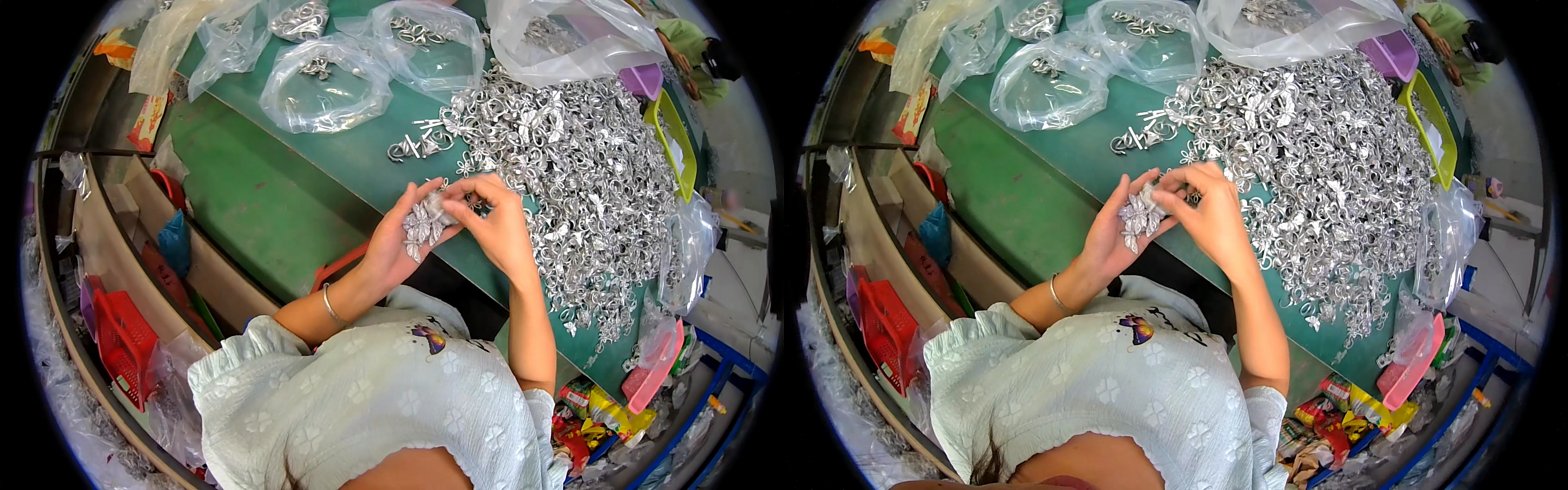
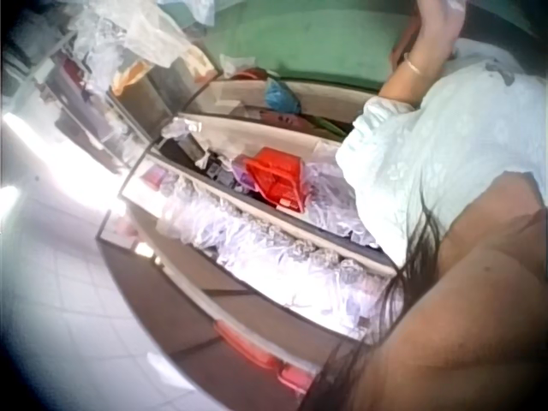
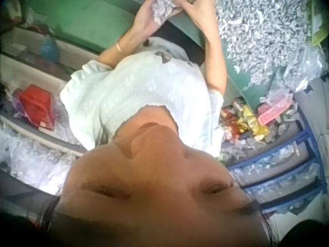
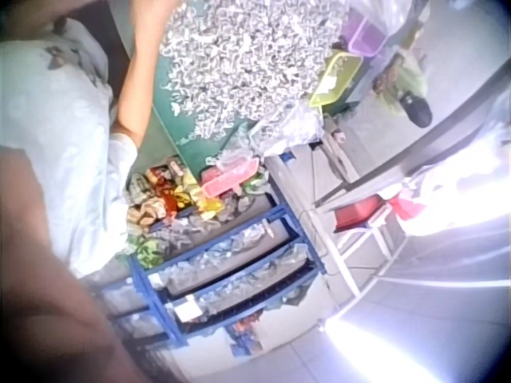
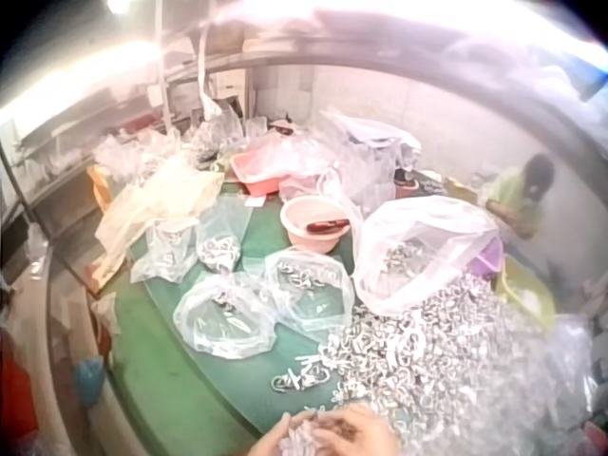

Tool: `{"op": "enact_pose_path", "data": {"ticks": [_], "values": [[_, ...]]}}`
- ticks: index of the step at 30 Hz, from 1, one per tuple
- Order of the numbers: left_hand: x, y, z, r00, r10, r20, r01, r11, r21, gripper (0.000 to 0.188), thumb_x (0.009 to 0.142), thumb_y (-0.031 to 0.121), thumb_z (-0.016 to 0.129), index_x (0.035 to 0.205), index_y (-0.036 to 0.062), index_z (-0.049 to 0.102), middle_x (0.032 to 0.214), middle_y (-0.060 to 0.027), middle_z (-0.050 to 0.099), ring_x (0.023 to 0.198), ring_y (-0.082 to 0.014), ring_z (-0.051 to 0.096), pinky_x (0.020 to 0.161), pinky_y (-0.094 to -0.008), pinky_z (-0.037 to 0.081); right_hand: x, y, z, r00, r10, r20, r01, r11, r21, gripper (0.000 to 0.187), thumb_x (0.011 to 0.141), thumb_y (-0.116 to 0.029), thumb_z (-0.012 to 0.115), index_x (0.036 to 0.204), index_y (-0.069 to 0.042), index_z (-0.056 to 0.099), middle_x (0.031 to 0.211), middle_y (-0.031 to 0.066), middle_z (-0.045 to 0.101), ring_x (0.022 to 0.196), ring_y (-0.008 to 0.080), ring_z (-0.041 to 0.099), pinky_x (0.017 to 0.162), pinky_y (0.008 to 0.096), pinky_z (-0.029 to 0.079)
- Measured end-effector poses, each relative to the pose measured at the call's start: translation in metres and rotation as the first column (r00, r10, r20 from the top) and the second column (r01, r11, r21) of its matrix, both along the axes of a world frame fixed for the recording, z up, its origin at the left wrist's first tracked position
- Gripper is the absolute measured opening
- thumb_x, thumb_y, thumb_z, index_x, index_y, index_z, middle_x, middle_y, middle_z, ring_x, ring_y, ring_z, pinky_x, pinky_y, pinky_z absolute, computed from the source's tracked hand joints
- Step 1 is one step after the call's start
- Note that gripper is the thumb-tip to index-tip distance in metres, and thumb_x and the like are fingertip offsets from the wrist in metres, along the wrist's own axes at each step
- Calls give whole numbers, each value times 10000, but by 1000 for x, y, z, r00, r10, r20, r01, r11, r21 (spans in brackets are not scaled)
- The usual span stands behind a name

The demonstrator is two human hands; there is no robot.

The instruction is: The person sorts a large pile of small silver metal hardware pieces on a green table. They pick up individual items, separate them by type, and place them into clear plastic bags or small containers. The person occasionally reaches for more bags from a shelf above the table.

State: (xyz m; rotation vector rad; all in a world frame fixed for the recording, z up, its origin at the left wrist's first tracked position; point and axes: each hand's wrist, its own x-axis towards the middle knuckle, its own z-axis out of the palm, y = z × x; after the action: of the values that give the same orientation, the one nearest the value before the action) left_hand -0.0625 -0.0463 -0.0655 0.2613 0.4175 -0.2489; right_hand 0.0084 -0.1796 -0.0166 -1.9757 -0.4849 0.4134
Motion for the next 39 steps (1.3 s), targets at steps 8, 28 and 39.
{"op": "enact_pose_path", "data": {"ticks": [8,28,39], "values": [[-7,-1,-9,995,-103,9,103,992,-74,297,860,115,585,1146,64,520,873,-41,561,789,-154,576,664,-284,546,61,30,-46,642,175,747,371,781,-502,204,718,-122,672,901,-66,603,1179,69,498,1149,286,404,952,489,263],[-2,4,-14,975,-172,140,176,984,-17,425,875,142,563,1264,39,424,1153,-130,545,978,-227,600,766,-347,556,37,5,-24,689,105,717,302,858,-416,212,771,-172,647,949,-69,596,1188,108,504,1155,318,409,952,462,327],[-9,7,-12,982,-167,84,172,983,-59,356,859,114,577,1196,43,488,1066,-100,567,900,-182,602,732,-334,553,-15,-58,-31,694,65,717,460,726,-511,163,788,-210,628,863,-69,598,1229,102,472,1215,331,360,985,505,237]]}}
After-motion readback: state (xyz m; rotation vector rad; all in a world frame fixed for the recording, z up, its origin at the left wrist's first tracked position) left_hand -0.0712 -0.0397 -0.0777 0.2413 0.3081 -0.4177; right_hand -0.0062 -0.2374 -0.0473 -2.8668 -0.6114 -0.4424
